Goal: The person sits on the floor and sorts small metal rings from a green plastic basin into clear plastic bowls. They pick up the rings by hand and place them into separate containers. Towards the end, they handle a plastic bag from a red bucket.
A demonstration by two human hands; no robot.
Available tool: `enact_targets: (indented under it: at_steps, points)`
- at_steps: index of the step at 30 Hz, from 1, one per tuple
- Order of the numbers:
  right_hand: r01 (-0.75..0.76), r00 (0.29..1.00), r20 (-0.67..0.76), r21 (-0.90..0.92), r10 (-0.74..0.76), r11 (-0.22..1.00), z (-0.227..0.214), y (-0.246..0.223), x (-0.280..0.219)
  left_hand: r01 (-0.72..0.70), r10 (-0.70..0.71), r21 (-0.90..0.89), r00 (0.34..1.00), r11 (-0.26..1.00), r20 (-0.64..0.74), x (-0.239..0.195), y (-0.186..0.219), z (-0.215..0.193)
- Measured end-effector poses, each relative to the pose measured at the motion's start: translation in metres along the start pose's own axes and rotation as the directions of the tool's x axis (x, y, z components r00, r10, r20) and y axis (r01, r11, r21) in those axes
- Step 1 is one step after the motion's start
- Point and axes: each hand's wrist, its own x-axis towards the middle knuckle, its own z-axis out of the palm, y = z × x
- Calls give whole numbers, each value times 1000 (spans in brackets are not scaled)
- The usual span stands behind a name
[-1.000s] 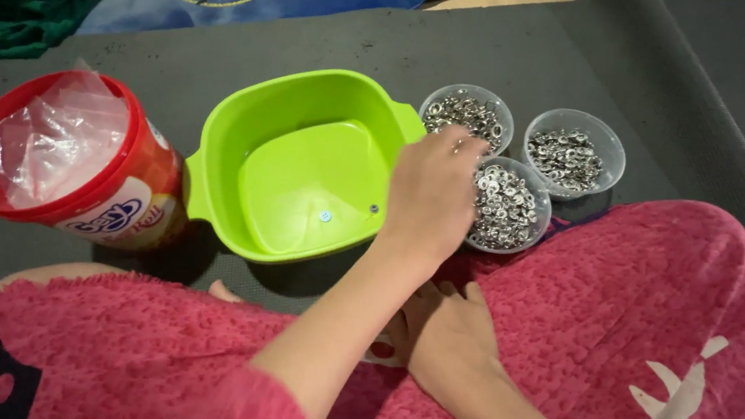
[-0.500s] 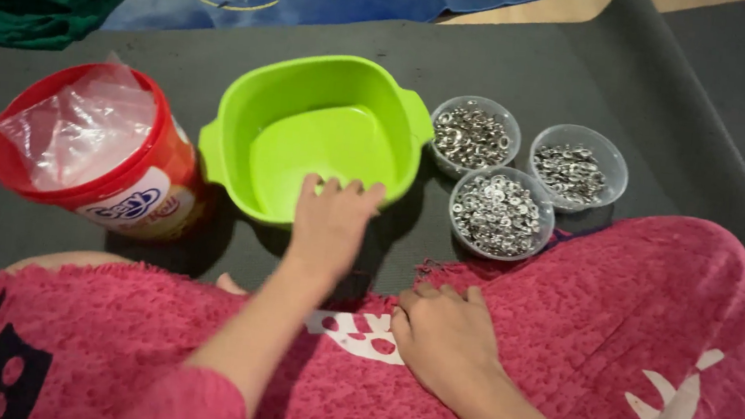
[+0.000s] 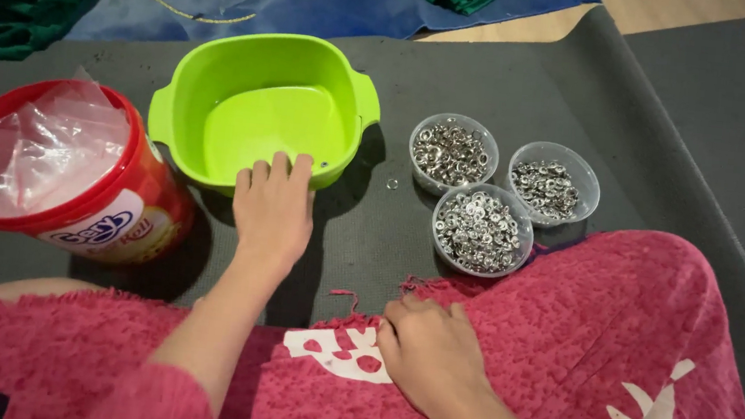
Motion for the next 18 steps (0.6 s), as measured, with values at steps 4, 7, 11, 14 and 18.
enact_targets:
  at_steps: [4, 7, 11, 14, 18]
  points:
    - [-27, 997, -73, 134, 37, 991, -30, -3, -4, 17, -18, -20, 998, 1000, -56, -22, 2, 2]
    - [-251, 967, -48, -1, 251, 968, -64, 2, -5, -7, 3, -253, 1000, 968, -13, -18, 16, -20]
    - [-377, 875, -347, -47, 339, 925, -69, 66, 8, -100, 134, -384, 989, 918, 62, -31, 40, -21]
    - [-483, 857, -249, -84, 451, 871, -79, 104, 31, -72, 176, -494, 970, 866, 167, -37, 52, -13]
    - [-554, 833, -136, -228, 537, 801, -79, 107, 54, -1, 193, -575, 943, 818, 272, -43, 58, -7]
